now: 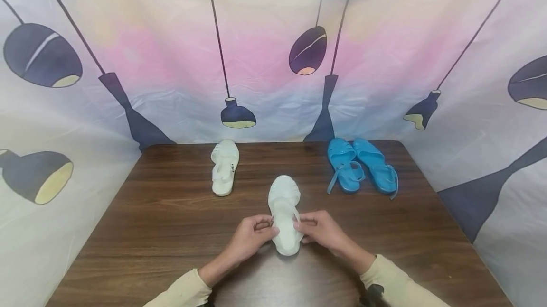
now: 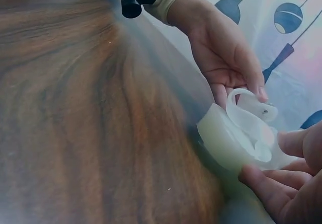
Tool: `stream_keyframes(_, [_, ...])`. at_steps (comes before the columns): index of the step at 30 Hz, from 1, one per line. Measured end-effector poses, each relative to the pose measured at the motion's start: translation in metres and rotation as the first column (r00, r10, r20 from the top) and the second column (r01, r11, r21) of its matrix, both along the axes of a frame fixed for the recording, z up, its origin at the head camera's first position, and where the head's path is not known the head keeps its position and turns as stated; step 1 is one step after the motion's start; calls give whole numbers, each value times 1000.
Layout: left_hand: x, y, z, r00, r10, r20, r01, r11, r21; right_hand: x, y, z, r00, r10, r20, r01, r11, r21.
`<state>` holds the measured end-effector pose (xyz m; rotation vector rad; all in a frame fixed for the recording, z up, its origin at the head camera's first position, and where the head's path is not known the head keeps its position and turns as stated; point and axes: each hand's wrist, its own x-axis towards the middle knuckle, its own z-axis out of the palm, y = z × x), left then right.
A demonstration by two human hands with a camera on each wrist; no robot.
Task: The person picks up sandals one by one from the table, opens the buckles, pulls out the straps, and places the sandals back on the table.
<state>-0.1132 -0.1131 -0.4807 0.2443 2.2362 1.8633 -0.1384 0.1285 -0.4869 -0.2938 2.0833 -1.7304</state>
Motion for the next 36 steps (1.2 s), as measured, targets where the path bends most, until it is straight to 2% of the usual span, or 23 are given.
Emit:
stream_keyframes(8, [-12, -4, 4, 994, 82, -73, -84, 996, -23, -15, -10, 7, 997, -27, -75, 29, 999, 21])
stream_keyframes(16, [-31, -12, 18, 985, 135, -107, -141, 988, -56, -37, -25, 14, 989, -85, -121, 87, 996, 19])
stream_keyframes(23, [-59, -17, 25, 970, 191, -149, -206, 975, -89, -62, -39, 18, 978, -140, -151, 142, 990, 3])
stream_keyframes(29, [-84, -26, 30, 956, 239, -171, -265, 953, -147, -88, -56, 24, 967, -160, -200, 161, 987, -10])
stream_keyframes(36, [-104, -35, 38, 955, 246, -168, -279, 937, -212, -115, -71, 25, 962, -158, -223, 155, 987, -33])
